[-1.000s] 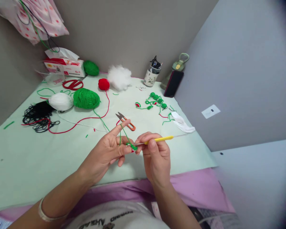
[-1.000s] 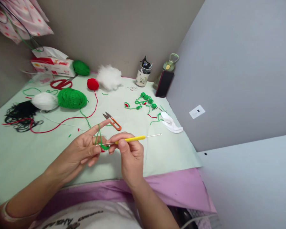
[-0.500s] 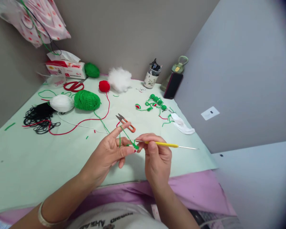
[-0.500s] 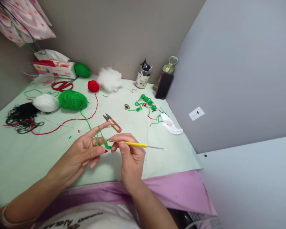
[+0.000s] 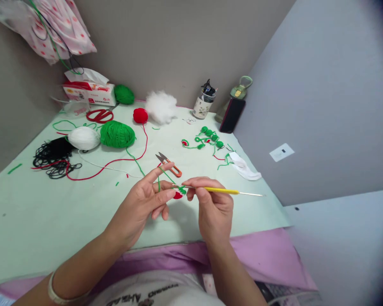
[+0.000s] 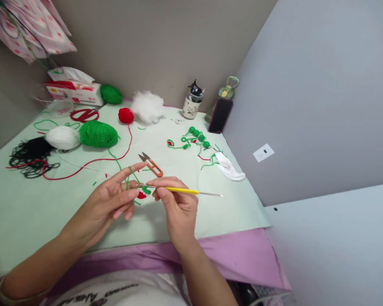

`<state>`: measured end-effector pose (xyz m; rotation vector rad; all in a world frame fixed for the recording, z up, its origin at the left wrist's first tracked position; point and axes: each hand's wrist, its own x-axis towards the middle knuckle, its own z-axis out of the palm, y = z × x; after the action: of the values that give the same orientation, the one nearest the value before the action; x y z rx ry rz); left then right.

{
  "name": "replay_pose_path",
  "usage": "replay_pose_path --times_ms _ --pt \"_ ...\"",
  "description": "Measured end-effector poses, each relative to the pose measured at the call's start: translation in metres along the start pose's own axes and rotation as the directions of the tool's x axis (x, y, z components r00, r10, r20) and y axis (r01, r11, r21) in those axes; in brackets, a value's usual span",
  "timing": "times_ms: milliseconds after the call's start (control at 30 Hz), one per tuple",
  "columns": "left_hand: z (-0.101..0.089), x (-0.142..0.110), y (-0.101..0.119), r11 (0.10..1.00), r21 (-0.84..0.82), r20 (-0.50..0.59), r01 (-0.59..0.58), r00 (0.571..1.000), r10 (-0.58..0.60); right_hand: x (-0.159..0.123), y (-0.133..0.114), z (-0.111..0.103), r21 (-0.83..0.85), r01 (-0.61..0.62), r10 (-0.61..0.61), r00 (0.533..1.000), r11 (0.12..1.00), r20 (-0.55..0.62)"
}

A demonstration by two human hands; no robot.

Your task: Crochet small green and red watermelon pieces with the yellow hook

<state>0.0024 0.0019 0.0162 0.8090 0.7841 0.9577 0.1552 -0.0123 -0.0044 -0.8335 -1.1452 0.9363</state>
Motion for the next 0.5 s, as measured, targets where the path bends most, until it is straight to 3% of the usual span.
replay_pose_path --times_ms 133,267,400,500 --pt "0.0 0.0 -0.001 0.999 0.028 -0.023 -0.028 0.999 0.028 0.001 0.002 -0.003 0.101 -0.075 0.075 0.997 0.992 0.007" --pt "-0.002 -0.001 -0.002 0.997 0.065 -0.043 -0.043 0.998 0.046 0.002 0.001 -0.003 0.1 -0.062 0.058 0.998 0.993 0.036" --pt "-0.003 -0.002 -0.003 0.992 0.111 -0.053 -0.061 0.996 0.067 0.0 -0.006 -0.003 -0.09 0.073 -0.068 0.996 0.993 0.054" --pt "-0.003 -0.001 -0.006 0.979 0.178 -0.082 -0.097 0.99 0.113 -0.003 -0.011 -0.004 -0.309 0.284 -0.246 0.957 0.907 0.157"
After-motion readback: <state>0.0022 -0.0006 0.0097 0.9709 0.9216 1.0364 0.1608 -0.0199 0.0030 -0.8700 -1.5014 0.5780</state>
